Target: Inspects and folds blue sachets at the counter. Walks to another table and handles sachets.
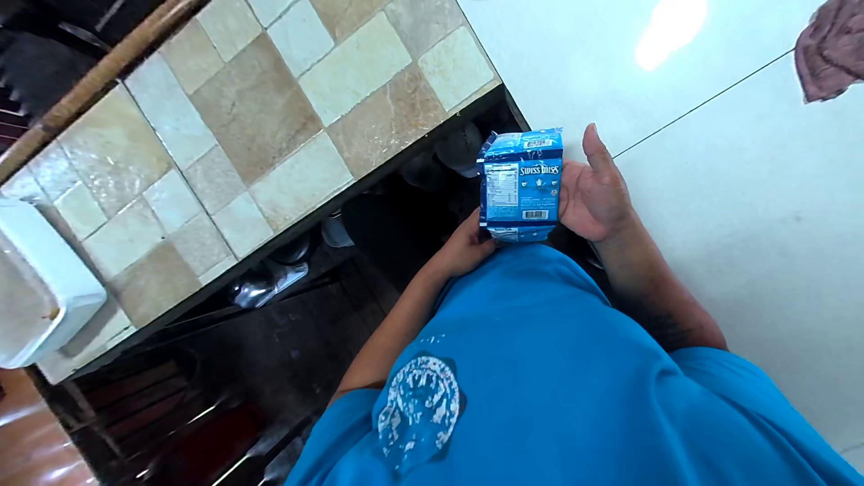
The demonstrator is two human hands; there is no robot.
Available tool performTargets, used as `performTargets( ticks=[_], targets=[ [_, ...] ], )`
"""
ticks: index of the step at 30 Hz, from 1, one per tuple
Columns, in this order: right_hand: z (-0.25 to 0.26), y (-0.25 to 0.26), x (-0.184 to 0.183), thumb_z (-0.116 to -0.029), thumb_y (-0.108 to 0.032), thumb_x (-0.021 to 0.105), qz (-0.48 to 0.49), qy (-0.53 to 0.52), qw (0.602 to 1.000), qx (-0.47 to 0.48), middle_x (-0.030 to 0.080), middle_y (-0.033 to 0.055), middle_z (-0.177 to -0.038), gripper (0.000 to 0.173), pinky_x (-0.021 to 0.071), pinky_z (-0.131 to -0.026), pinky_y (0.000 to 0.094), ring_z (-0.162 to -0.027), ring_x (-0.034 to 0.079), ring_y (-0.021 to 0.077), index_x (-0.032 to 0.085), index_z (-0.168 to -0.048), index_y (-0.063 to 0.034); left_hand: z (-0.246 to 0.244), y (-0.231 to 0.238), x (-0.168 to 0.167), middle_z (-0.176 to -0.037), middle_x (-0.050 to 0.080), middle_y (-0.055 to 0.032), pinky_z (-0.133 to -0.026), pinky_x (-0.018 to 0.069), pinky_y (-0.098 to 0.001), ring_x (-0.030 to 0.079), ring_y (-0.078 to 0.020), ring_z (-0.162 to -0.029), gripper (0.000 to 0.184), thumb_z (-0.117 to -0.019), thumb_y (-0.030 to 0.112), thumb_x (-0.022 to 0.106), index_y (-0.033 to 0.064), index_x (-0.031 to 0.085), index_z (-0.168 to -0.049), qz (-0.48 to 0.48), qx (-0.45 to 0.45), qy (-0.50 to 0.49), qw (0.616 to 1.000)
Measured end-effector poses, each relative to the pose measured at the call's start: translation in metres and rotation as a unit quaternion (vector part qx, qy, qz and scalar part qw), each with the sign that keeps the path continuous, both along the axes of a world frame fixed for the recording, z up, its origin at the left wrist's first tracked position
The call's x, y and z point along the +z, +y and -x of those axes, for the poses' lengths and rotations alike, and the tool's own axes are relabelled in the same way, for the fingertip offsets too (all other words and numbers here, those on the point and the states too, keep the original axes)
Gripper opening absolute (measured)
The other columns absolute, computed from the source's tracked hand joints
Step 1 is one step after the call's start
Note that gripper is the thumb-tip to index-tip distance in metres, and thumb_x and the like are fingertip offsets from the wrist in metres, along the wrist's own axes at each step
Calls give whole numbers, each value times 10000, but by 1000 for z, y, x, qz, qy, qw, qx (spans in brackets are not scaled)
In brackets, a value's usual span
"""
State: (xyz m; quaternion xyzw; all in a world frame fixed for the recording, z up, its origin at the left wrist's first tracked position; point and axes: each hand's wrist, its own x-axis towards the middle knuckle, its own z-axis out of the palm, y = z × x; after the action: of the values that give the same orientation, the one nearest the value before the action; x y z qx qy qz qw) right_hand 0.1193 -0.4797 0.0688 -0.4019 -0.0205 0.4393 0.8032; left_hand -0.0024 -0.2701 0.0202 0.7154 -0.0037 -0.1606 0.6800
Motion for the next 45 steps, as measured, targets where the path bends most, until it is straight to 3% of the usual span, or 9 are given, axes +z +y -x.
performTargets(
  ticks=[37,45],
  targets=[
    [1,-1,-2,-1043,-631,50,-3,8,1000,2,662,111,-1277,802,539,-1023,393,-1180,653,203,452,-1439,-61,0,-1,-2,-1338,604,-99,-1005,533,-275,626,-77,-1160,520,-908,-118,593,-39,477,-1409,-12,-5,-5,1000],
    [-1,-1,-1,-1044,-626,47,-5,10,1000,4,656,123,-1286,804,534,-1029,401,-1187,649,213,448,-1440,-52,-1,-2,0,-1296,632,-79,-992,537,-263,639,-58,-1125,527,-910,-128,582,-41,457,-1415,-6,-3,1,1000]
  ],
)
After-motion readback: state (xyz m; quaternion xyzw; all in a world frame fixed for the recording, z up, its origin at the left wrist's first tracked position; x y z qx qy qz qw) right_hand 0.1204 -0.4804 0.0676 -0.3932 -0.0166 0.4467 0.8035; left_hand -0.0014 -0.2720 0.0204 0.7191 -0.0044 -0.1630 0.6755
